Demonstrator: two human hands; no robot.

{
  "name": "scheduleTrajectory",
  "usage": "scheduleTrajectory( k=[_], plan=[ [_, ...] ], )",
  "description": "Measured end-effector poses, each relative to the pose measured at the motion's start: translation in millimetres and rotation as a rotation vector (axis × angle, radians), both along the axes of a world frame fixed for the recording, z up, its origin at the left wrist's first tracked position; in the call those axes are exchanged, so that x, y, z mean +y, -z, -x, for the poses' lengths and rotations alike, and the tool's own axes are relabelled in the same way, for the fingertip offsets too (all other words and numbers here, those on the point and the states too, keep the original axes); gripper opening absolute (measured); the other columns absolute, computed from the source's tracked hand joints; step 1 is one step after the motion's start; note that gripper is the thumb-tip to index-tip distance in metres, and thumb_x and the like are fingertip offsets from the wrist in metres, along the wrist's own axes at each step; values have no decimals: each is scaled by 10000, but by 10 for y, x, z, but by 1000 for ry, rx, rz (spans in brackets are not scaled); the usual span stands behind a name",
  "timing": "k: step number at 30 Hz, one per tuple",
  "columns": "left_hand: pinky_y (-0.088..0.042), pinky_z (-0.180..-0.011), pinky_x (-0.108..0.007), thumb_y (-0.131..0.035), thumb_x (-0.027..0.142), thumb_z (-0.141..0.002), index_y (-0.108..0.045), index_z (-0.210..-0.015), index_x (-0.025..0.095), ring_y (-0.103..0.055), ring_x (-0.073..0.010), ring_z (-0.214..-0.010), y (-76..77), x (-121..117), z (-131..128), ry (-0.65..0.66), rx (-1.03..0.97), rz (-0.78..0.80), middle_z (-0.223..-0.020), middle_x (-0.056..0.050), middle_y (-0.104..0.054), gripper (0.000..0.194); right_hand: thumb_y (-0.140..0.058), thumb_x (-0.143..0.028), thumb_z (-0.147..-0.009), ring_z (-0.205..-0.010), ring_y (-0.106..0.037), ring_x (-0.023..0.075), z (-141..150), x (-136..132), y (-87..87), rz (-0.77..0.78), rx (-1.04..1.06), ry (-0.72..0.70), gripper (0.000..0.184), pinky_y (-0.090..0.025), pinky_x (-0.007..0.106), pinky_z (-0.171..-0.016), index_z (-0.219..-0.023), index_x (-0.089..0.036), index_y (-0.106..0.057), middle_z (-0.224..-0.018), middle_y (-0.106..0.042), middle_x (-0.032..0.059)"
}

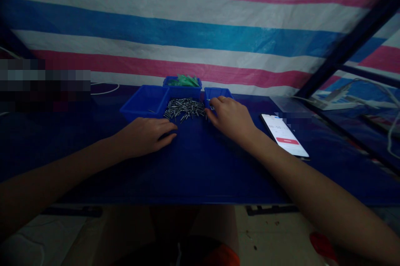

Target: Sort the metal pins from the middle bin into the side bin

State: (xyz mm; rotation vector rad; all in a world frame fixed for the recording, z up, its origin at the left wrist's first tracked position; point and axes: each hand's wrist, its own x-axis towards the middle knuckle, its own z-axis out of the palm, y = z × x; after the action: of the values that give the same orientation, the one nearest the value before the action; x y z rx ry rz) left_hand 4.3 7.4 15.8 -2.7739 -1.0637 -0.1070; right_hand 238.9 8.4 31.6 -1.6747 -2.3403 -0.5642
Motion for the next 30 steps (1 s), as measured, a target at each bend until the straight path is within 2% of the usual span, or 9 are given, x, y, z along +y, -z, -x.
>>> scheduleTrajectory(
  k=[3, 7, 9, 12, 15, 18, 23, 30],
  plan=[
    [-349, -520, -233, -395, 323, -891, -585, -1004, 200, -614, -152, -790, 15, 5, 13, 30, 0, -7, -917, -22, -619, 253, -357, -444, -900, -768, -605, 259, -17, 0, 2, 12, -25, 68, 395, -430, 342, -577, -1057, -145, -562, -925, -642, 140],
    [-386, -557, -235, -384, 322, -903, -573, -1060, 206, -609, -162, -853, 48, 18, 26, 73, -4, -9, -984, -33, -588, 271, -383, -454, -891, -831, -605, 291, 19, -55, 2, 28, -24, 71, 415, -448, 355, -581, -1094, -135, -552, -984, -631, 166],
    [-411, -586, -241, -382, 323, -906, -569, -1079, 206, -608, -167, -879, 60, 18, 25, 76, -9, -7, -1036, -41, -578, 280, -386, -431, -894, -855, -609, 284, 46, -83, 1, 24, -23, 26, 399, -463, 354, -603, -1117, -142, -547, -1054, -613, 164],
    [-437, -622, -248, -376, 328, -911, -556, -1118, 209, -609, -171, -906, 78, 14, 16, 71, -16, -4, -1098, -48, -571, 299, -392, -387, -899, -888, -611, 259, 95, -110, 33, 66, 9, -114, 378, -488, 357, -675, -1156, -149, -533, -1128, -587, 142],
    [-450, -631, -249, -357, 332, -918, -534, -1162, 219, -613, -173, -914, 100, 15, 8, 69, -20, -5, -1133, -44, -574, 321, -414, -370, -896, -964, -595, 241, 144, -123, 120, 213, 64, -282, 409, -490, 362, -782, -1228, -143, -486, -1153, -576, 125],
    [-459, -636, -245, -344, 339, -921, -515, -1196, 224, -616, -173, -924, 113, 17, 4, 59, -19, -3, -1189, -47, -566, 343, -412, -368, -901, -1037, -575, 237, 168, -117, 217, 331, 83, -362, 446, -478, 370, -853, -1282, -138, -448, -1226, -536, 139],
    [-480, -680, -272, -319, 361, -922, -504, -1225, 227, -621, -184, -937, 132, 33, -14, 45, -16, 3, -1256, -52, -542, 379, -360, -393, -924, -1125, -537, 260, 143, -81, 273, 384, 68, -370, 464, -463, 406, -905, -1288, -127, -468, -1305, -485, 164],
    [-488, -712, -288, -301, 382, -923, -481, -1263, 228, -622, -188, -949, 185, 80, -30, 48, -43, -2, -1305, -53, -512, 414, -350, -390, -930, -1095, -561, 278, 135, -78, 268, 374, 52, -391, 463, -484, 450, -880, -1282, -119, -481, -1304, -493, 180]
  ],
)
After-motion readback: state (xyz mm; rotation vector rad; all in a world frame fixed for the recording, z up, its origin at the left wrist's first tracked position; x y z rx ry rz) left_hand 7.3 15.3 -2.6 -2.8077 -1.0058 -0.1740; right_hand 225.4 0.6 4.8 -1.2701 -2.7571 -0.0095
